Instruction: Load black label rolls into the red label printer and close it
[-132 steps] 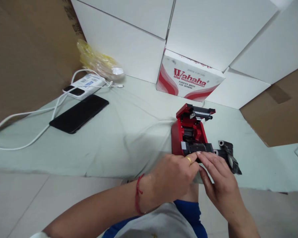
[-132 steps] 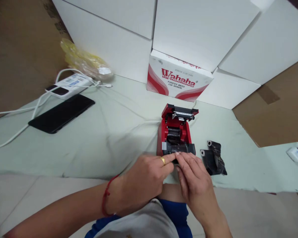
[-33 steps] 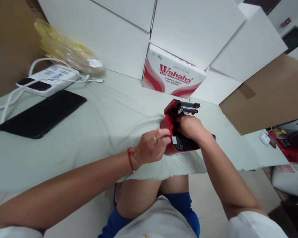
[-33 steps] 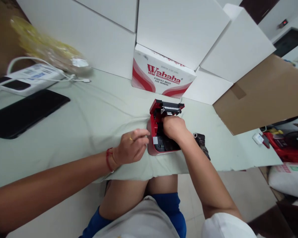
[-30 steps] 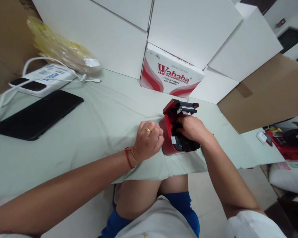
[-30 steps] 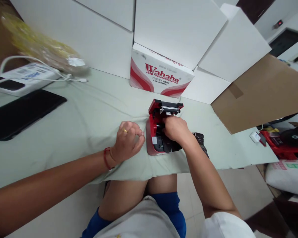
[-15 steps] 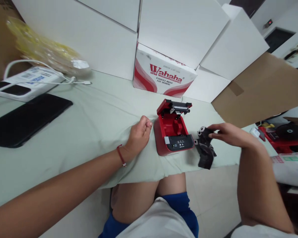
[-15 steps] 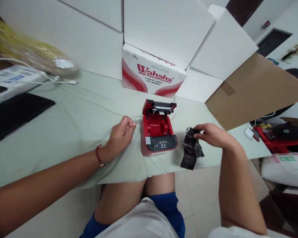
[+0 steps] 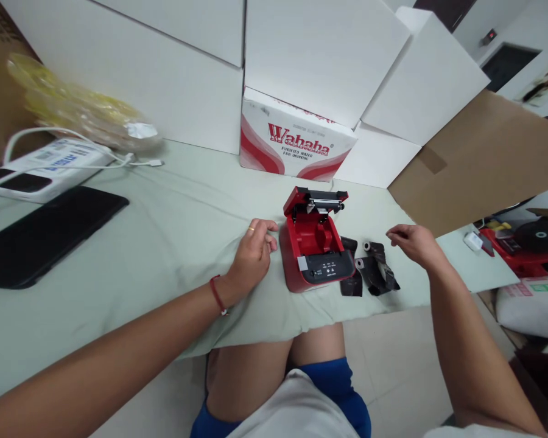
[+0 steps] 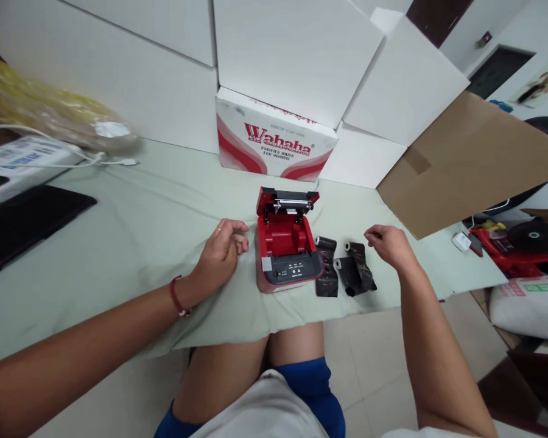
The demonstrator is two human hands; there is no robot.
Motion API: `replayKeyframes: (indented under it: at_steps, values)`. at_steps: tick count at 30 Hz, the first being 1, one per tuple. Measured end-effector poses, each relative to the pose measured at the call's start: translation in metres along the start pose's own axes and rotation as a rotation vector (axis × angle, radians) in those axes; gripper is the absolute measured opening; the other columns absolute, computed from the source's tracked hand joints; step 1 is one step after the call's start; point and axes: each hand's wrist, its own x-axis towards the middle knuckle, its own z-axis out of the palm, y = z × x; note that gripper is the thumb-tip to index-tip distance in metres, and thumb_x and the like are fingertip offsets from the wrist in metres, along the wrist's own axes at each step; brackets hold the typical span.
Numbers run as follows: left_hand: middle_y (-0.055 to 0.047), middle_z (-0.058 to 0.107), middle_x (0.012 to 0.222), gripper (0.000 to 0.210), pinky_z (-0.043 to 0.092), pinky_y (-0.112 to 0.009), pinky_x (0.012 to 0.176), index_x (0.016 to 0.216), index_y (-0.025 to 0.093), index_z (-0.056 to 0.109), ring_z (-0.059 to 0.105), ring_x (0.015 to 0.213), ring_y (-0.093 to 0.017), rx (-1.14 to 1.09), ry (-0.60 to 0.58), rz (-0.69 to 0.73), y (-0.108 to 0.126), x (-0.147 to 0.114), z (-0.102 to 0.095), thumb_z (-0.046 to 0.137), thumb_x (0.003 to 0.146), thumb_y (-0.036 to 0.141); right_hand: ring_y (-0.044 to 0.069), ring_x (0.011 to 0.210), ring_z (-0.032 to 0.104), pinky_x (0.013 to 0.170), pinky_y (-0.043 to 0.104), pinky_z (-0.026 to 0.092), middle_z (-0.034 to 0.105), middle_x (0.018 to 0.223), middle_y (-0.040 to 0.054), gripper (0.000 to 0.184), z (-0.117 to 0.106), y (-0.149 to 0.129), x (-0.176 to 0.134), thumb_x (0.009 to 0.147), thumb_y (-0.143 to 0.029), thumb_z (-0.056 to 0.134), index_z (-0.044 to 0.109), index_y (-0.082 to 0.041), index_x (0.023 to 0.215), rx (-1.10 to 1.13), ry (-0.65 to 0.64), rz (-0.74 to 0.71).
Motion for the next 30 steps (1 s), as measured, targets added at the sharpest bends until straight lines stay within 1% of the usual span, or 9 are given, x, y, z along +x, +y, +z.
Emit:
replayKeyframes:
  at_steps: [5, 9, 13, 15, 17, 20, 23, 26, 30]
  values:
    - [-0.005, 0.056, 0.091, 0.028, 0.048, -0.031, 0.076, 0.074, 0.020, 0.053, 0.056, 0.086, -0.017, 0.065, -0.022, 0.094, 0.002, 0.000, -0.002, 0.038, 0.070, -0.003, 0.022, 0.083, 0.070, 0.077, 0.032, 0.052, 0.080, 0.094, 0.0076, 0.028, 0.006, 0.019, 0.011, 0.082, -0.030, 0.065, 0.080, -0.021, 0.103, -0.034, -0.091, -0.052]
    - [-0.001, 0.055, 0.073, 0.028, 0.043, -0.029, 0.071, 0.064, 0.019, 0.051, 0.054, 0.074, -0.015, 0.082, -0.158, 0.126, 0.004, -0.001, -0.006, 0.037, 0.064, -0.005, 0.021, 0.090, 0.071, 0.085, 0.032, 0.054, 0.080, 0.107, 0.0065, 0.038, 0.020, 0.017, 0.019, 0.081, -0.028, 0.068, 0.079, -0.023, 0.116, -0.029, -0.226, -0.147]
    - [0.001, 0.054, 0.067, 0.026, 0.040, -0.026, 0.065, 0.059, 0.019, 0.050, 0.051, 0.067, -0.014, 0.093, -0.176, 0.091, 0.004, -0.002, -0.006, 0.038, 0.063, -0.004, 0.024, 0.100, 0.072, 0.093, 0.034, 0.054, 0.078, 0.117, 0.0093, 0.039, 0.031, 0.012, 0.020, 0.080, -0.024, 0.066, 0.079, -0.021, 0.117, -0.049, -0.282, -0.217]
    - [0.001, 0.054, 0.066, 0.026, 0.040, -0.025, 0.064, 0.058, 0.018, 0.050, 0.051, 0.065, -0.013, 0.096, -0.172, 0.085, 0.005, -0.002, -0.005, 0.038, 0.064, -0.004, 0.027, 0.103, 0.073, 0.094, 0.037, 0.054, 0.079, 0.115, 0.0119, 0.036, 0.022, 0.007, 0.010, 0.079, -0.024, 0.066, 0.080, -0.019, 0.112, -0.069, -0.281, -0.253]
    - [0.001, 0.053, 0.064, 0.026, 0.039, -0.024, 0.063, 0.056, 0.018, 0.049, 0.051, 0.064, -0.013, 0.095, -0.171, 0.098, 0.005, -0.002, -0.004, 0.038, 0.066, -0.004, 0.029, 0.096, 0.074, 0.088, 0.039, 0.057, 0.080, 0.106, 0.0117, 0.031, -0.002, -0.001, -0.008, 0.080, -0.028, 0.068, 0.081, -0.020, 0.107, -0.078, -0.299, -0.293]
    - [0.001, 0.052, 0.063, 0.026, 0.039, -0.024, 0.062, 0.055, 0.018, 0.049, 0.051, 0.062, -0.012, 0.106, -0.165, 0.102, 0.006, -0.002, -0.003, 0.038, 0.066, -0.004, 0.024, 0.076, 0.073, 0.069, 0.035, 0.058, 0.081, 0.099, 0.0065, 0.036, -0.050, -0.025, -0.044, 0.089, -0.046, 0.067, 0.078, -0.028, 0.118, -0.019, -0.393, -0.377]
    - [0.001, 0.053, 0.062, 0.026, 0.038, -0.023, 0.061, 0.055, 0.017, 0.050, 0.050, 0.061, -0.011, 0.115, -0.170, 0.100, 0.006, -0.002, -0.003, 0.039, 0.067, -0.003, 0.022, 0.077, 0.073, 0.069, 0.032, 0.058, 0.080, 0.102, 0.0050, 0.039, -0.077, -0.070, -0.070, 0.094, -0.048, 0.064, 0.074, -0.030, 0.126, 0.062, -0.438, -0.528]
    - [0.001, 0.053, 0.061, 0.024, 0.039, -0.022, 0.061, 0.053, 0.017, 0.050, 0.051, 0.061, -0.011, 0.119, -0.202, 0.091, 0.006, -0.001, -0.003, 0.040, 0.066, -0.001, 0.021, 0.092, 0.073, 0.080, 0.031, 0.057, 0.078, 0.115, 0.0047, 0.036, -0.063, -0.122, -0.072, 0.100, -0.037, 0.054, 0.068, -0.029, 0.132, 0.076, -0.312, -0.619]
    - [0.001, 0.054, 0.062, 0.024, 0.040, -0.023, 0.063, 0.054, 0.017, 0.051, 0.051, 0.062, -0.011, 0.123, -0.212, 0.052, 0.006, 0.000, -0.003, 0.040, 0.064, -0.001, 0.029, 0.104, 0.071, 0.084, 0.036, 0.053, 0.073, 0.126, 0.0125, 0.041, -0.015, -0.172, -0.055, 0.096, -0.022, 0.051, 0.062, -0.020, 0.135, -0.117, -0.139, -0.543]
